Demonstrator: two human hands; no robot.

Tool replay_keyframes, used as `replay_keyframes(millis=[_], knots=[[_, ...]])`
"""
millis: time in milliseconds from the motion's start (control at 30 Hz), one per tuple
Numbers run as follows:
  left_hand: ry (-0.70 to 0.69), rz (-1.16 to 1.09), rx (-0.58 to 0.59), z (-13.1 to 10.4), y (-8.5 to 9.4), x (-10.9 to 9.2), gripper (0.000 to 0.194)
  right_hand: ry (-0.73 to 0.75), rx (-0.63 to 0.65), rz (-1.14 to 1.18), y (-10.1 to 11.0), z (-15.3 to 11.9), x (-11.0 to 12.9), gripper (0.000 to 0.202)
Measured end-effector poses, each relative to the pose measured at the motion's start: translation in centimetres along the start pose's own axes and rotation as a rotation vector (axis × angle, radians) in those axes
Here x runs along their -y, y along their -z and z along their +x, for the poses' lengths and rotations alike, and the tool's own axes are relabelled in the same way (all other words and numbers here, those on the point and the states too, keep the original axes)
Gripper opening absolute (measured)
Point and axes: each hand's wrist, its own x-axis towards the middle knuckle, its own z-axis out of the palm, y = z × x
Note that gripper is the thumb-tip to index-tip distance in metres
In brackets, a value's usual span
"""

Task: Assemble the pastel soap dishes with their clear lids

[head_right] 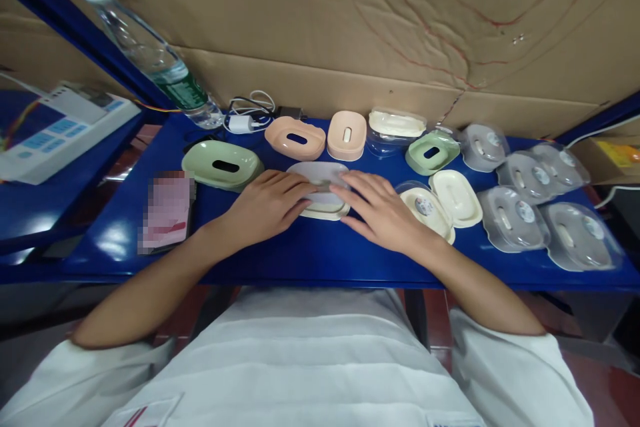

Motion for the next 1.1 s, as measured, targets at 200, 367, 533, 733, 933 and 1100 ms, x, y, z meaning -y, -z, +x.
replay_keyframes(millis=[200, 367, 533, 733, 933, 1100], knots=[[-0.077, -0.021, 0.074, -0.2, 0.5, 0.4, 0.025, 0.048, 0.059, -0.046, -2.2, 0.1, 0.2, 0.052], [-0.125, 0.027, 0.135, -0.2, 0.6, 0.5, 0.024, 0.079, 0.03, -0.077, -2.2, 0.1, 0.4, 0.042], [-0.147, 0.052, 0.124, -0.1, 0.5, 0.4, 0.021, 0.113, -0.018, -0.117, -2.4, 0.2, 0.6, 0.041], [-0.165, 0.064, 0.11, -0.1, 0.3, 0.3, 0.018, 0.093, 0.01, -0.085, -2.3, 0.2, 0.8, 0.051], [-0.192, 0.111, 0.094, 0.1, 0.0, 0.2, 0.014, 0.128, -0.022, -0.168, -2.3, 0.2, 0.8, 0.042], [-0.194, 0.078, 0.075, 0.2, -0.3, 0.2, 0.012, 0.122, 0.016, -0.156, -2.5, 0.1, 0.7, 0.04]])
